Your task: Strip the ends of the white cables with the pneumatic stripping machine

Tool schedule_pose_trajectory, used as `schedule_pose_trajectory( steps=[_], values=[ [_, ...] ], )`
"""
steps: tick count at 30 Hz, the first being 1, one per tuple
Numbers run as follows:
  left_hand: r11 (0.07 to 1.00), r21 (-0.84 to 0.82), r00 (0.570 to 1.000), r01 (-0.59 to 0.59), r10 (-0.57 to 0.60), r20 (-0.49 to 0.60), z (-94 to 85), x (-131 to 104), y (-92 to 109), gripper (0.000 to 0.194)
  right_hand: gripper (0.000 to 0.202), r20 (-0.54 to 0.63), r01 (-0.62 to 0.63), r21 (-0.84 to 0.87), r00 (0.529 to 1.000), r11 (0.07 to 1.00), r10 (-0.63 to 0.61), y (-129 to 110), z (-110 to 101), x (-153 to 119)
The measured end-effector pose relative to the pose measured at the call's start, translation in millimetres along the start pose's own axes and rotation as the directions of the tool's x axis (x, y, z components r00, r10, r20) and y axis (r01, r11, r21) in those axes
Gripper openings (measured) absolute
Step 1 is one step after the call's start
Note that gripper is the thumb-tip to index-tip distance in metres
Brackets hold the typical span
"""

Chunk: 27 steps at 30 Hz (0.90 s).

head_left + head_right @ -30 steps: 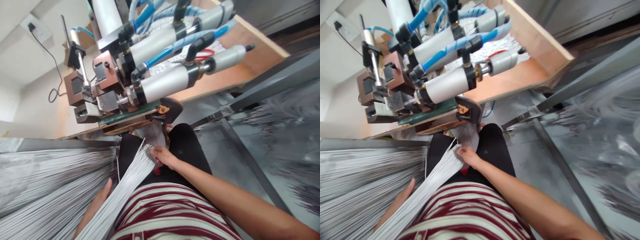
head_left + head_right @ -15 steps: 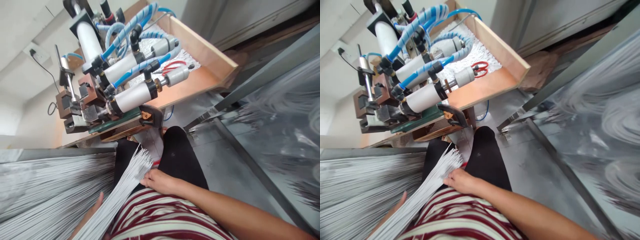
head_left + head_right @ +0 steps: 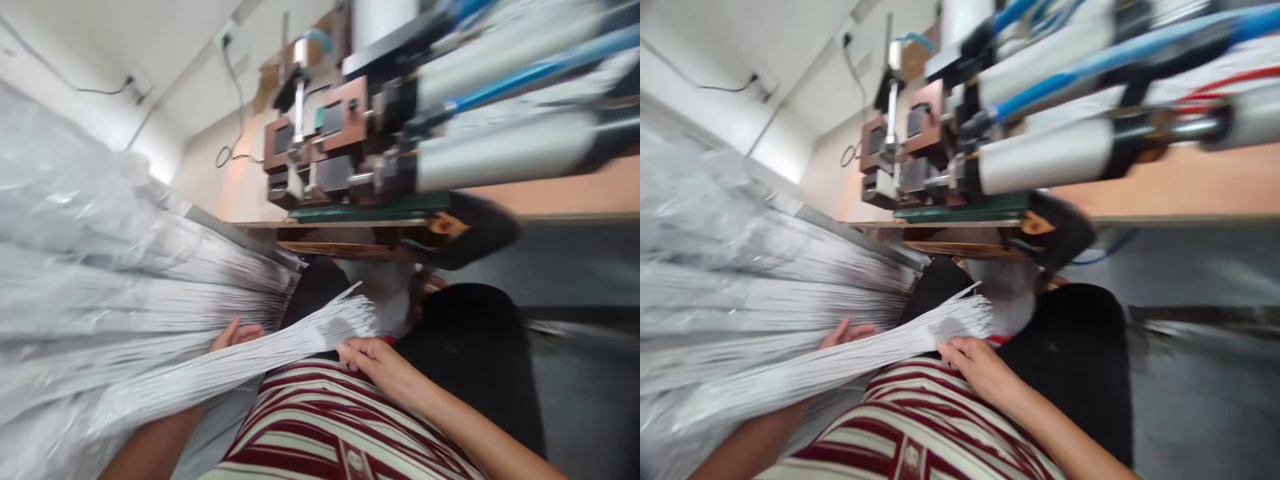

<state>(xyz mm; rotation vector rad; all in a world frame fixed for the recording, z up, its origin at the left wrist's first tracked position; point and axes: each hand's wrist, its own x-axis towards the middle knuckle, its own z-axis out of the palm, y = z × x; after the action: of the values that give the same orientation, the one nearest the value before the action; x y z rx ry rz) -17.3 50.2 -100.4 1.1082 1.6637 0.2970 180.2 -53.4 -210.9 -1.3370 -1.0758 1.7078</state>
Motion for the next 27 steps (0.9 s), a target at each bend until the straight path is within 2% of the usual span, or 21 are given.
schedule_pose_trajectory(
  steps=[2,3,5,7,9,11,13,15,16,18,20,21,24,27],
  values=[
    [0.982,-0.183,0.992,0.038,-0.015,0.122,1.6,13,6,0.038,0.043,0.188,-0.025,0.133,0.982,0.991,0.000,-14,9,8],
    [0.963,-0.267,0.980,0.044,0.010,0.197,6.7,21,13,0.044,0.044,0.311,-0.042,0.188,0.950,0.981,-0.019,-22,14,10],
    [0.916,-0.400,0.947,0.031,0.102,0.306,22.5,36,34,0.045,0.044,0.526,-0.114,0.274,0.849,0.955,-0.050,-35,25,13],
    [0.868,-0.497,0.898,0.012,0.209,0.387,39.9,41,59,0.043,0.048,0.635,-0.238,0.360,0.771,0.902,-0.050,-45,35,16],
    [0.824,-0.566,0.842,-0.011,0.313,0.439,53.2,37,83,0.039,0.061,0.646,-0.345,0.507,0.758,0.790,-0.083,-54,45,17],
    [0.777,-0.627,0.789,-0.049,0.415,0.453,60.4,27,102,0.035,0.076,0.586,-0.375,0.699,0.789,0.609,-0.186,-64,55,20],
    [0.714,-0.693,0.743,-0.102,0.518,0.424,62.9,16,116,0.029,0.087,0.508,-0.360,0.813,0.822,0.457,-0.256,-74,61,24],
    [0.629,-0.760,0.705,-0.161,0.612,0.357,63.2,6,123,0.023,0.087,0.390,-0.295,0.886,0.891,0.358,-0.232,-82,60,33],
    [0.589,-0.787,0.691,-0.185,0.647,0.322,63.1,3,124,0.022,0.081,0.300,-0.230,0.915,0.937,0.330,-0.178,-85,57,40],
    [0.523,-0.824,0.681,-0.221,0.687,0.253,62.7,-3,118,0.022,0.068,0.089,-0.072,0.929,0.995,0.364,-0.032,-90,47,53],
    [0.481,-0.841,0.695,-0.248,0.693,0.191,61.1,-8,105,0.021,0.057,-0.079,0.031,0.880,0.994,0.473,0.081,-93,34,67],
    [0.472,-0.842,0.708,-0.261,0.687,0.166,59.5,-10,96,0.021,0.051,-0.122,0.048,0.856,0.987,0.514,0.110,-93,29,72],
    [0.463,-0.838,0.756,-0.289,0.648,0.097,49.8,-12,67,0.020,0.034,-0.157,0.039,0.812,0.976,0.583,0.154,-94,23,82],
    [0.433,-0.848,0.813,-0.307,0.583,0.003,34.4,-3,38,0.015,0.028,-0.164,-0.006,0.751,0.967,0.660,0.194,-98,32,79]
  ],
)
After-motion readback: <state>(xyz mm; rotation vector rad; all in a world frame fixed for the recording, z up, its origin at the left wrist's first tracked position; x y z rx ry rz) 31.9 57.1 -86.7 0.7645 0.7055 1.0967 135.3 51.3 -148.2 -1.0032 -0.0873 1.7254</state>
